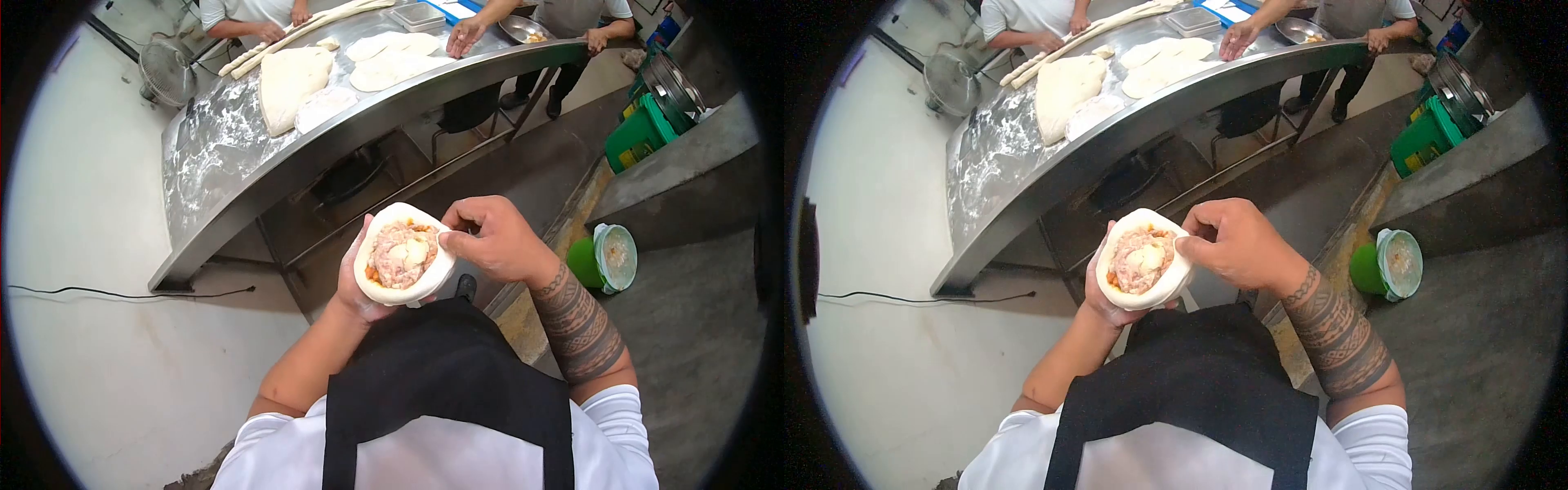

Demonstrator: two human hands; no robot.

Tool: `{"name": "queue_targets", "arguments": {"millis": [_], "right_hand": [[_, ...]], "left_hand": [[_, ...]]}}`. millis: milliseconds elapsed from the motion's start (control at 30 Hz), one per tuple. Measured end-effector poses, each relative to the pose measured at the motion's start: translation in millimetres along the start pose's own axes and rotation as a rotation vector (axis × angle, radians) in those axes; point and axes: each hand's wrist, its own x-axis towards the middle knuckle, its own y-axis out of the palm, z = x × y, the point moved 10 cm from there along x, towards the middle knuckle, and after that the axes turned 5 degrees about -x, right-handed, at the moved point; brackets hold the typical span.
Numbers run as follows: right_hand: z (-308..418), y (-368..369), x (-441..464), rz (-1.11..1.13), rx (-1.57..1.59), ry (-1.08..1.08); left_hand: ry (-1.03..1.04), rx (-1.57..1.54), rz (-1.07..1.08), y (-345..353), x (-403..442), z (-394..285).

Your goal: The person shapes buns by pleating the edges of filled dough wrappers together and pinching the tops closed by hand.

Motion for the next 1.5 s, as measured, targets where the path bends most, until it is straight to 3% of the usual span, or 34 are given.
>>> {"name": "queue_targets", "arguments": {"millis": [200, 400, 533, 700, 1000, 1200, 1367, 1500], "right_hand": [[6.5, 1.3, -3.2, -0.095, -0.125, -0.184], [9.6, 3.0, -6.5, -0.026, -0.125, -0.050], [12.2, 8.7, -5.3, 0.011, -0.119, -0.138], [17.0, 14.6, -5.0, -0.044, -0.248, -0.235], [2.2, 22.5, -5.3, 0.079, -0.016, 0.032], [12.9, 21.1, -3.5, -0.013, -0.250, -0.128], [9.7, 17.9, -3.6, -0.025, -0.176, 0.007], [-2.3, 26.8, -1.4, 0.065, -0.118, 0.048]], "left_hand": [[0.130, 0.219, -0.229, -12.6, -6.7, -10.5], [0.115, 0.618, -0.311, -15.2, -16.6, -20.2], [0.003, 0.558, -0.213, -3.5, -15.1, -15.5], [0.036, 0.699, -0.313, -4.5, -14.4, -24.3], [-0.141, 0.712, -0.272, -9.5, -11.9, -29.2], [-0.037, 0.810, -0.309, -5.1, -9.8, -38.2], [-0.066, 0.901, -0.327, -5.8, -10.8, -41.1], [-0.212, 0.876, -0.260, -7.0, -8.2, -37.8]]}}
